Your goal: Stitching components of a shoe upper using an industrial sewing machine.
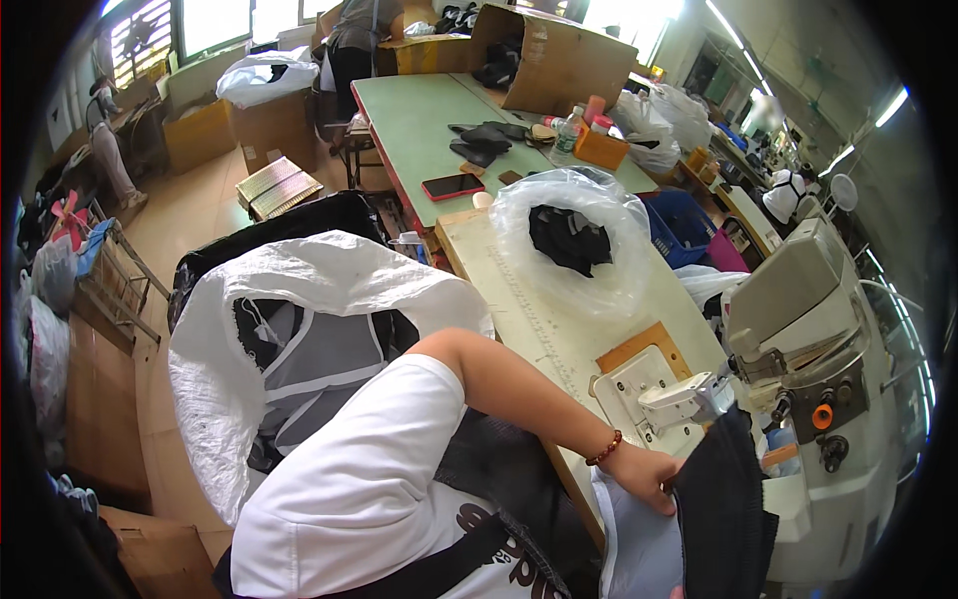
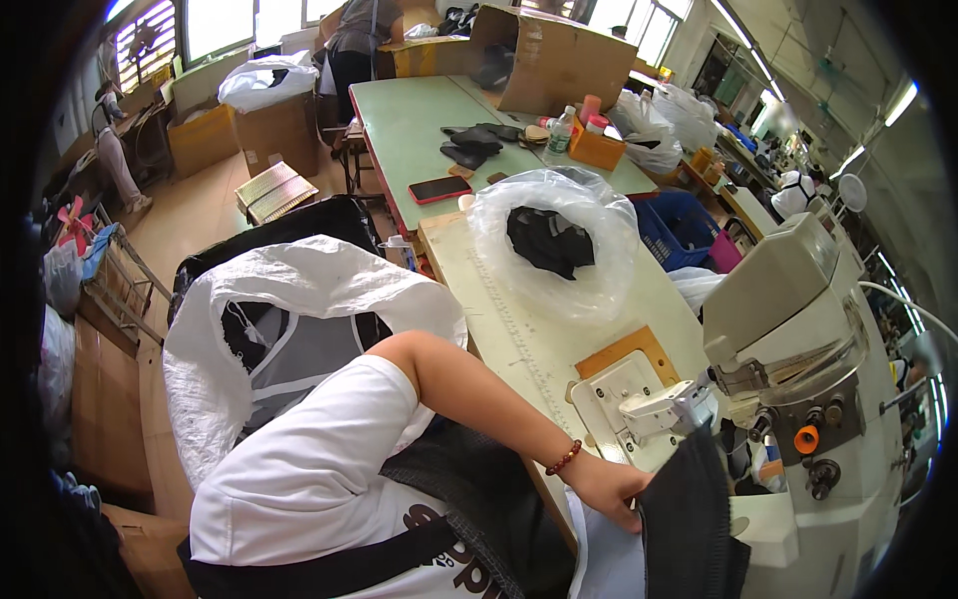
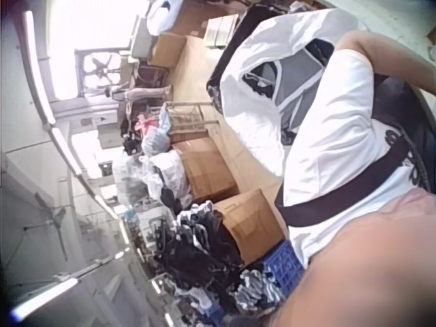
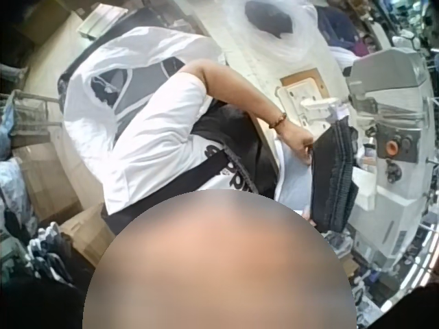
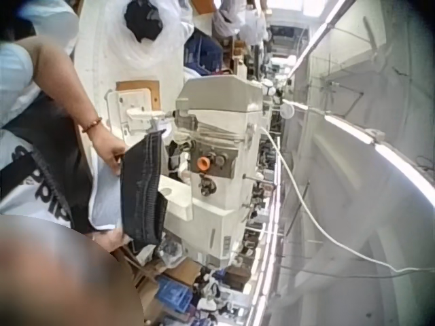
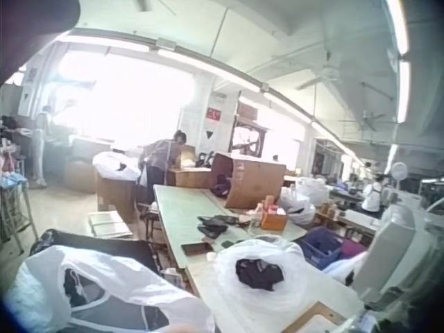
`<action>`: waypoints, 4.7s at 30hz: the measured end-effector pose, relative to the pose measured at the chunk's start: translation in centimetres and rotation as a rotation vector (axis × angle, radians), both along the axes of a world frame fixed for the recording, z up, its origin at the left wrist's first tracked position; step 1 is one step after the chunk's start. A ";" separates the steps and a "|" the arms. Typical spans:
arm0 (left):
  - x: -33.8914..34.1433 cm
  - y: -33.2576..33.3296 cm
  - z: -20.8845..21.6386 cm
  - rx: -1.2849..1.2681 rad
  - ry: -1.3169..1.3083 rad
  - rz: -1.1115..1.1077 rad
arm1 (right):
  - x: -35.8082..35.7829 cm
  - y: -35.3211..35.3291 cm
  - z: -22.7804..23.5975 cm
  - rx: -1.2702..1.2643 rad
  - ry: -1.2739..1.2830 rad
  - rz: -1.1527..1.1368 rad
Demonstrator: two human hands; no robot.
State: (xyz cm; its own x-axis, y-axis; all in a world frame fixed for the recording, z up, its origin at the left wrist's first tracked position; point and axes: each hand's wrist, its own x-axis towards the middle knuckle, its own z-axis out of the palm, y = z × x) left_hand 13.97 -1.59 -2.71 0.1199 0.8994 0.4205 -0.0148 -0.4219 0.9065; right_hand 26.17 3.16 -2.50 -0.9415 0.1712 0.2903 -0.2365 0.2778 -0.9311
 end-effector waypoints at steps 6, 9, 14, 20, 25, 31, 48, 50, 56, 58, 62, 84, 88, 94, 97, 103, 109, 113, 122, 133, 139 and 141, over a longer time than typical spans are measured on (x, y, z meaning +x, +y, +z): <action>-1.8 -0.1 -0.7 -0.343 -0.112 -0.225 | 1.7 2.2 2.8 0.335 0.057 0.004; -2.2 -0.4 0.9 -0.298 -0.279 -0.553 | 5.5 3.5 7.7 0.584 0.154 0.062; -4.0 -1.8 5.2 -0.150 -0.103 -0.279 | 13.3 1.8 15.4 0.922 0.353 0.136; -6.6 -1.3 7.1 -0.222 -0.010 -0.056 | 13.1 -0.2 11.0 1.421 0.112 -0.115; -6.2 -0.3 3.2 -0.209 0.273 0.343 | 9.7 2.1 3.4 1.405 -0.102 -0.129; -6.3 0.9 0.4 -0.208 0.217 0.508 | 8.4 7.6 -1.6 0.565 -0.091 -0.335; -3.7 4.7 1.2 0.326 0.097 0.560 | 2.2 10.7 -0.8 0.189 0.023 -0.749; -4.2 4.4 1.6 0.153 0.009 0.404 | 2.5 11.7 -0.6 0.214 0.060 -0.703; -4.7 4.5 2.2 0.032 0.019 0.239 | 3.1 12.9 0.2 0.268 0.131 -0.741; -4.3 4.9 1.9 0.054 -0.031 0.236 | 3.3 12.9 0.7 0.256 0.149 -0.732; -3.7 5.0 0.0 -0.102 -0.010 0.293 | 3.8 12.7 1.4 0.321 0.085 -0.652; -4.7 3.5 2.3 -0.054 0.068 0.627 | -1.4 10.8 5.8 0.696 0.222 -0.569; -5.1 2.2 1.6 -0.161 -0.091 0.608 | -2.0 10.4 6.3 0.767 0.267 -0.496; -6.0 0.0 1.5 -0.161 -0.103 0.591 | -3.3 8.7 6.8 0.872 0.303 -0.487; -6.3 -0.2 2.0 -0.219 -0.199 0.553 | -4.1 8.5 7.0 0.921 0.318 -0.525; -6.9 0.0 2.6 -0.350 -0.354 0.496 | -4.2 7.9 7.3 0.981 0.141 -0.556; -7.1 0.7 2.4 -0.405 -0.363 0.543 | -5.1 8.1 7.4 1.109 0.205 -0.607; -7.4 0.1 2.7 -0.383 -0.270 0.506 | -5.2 7.9 7.5 1.033 0.161 -0.586; -17.1 -7.3 -0.2 -0.265 0.764 0.633 | -5.5 8.5 6.7 0.943 0.221 -0.524; -37.8 -7.6 -0.4 -0.660 1.703 0.997 | -5.4 8.4 6.7 1.019 0.213 -0.544; -37.2 -6.9 -0.1 -0.837 1.684 0.900 | -5.4 8.9 6.4 1.028 0.242 -0.536; -37.3 -7.3 -0.1 -0.859 1.662 0.875 | -5.4 9.0 6.2 1.025 0.256 -0.537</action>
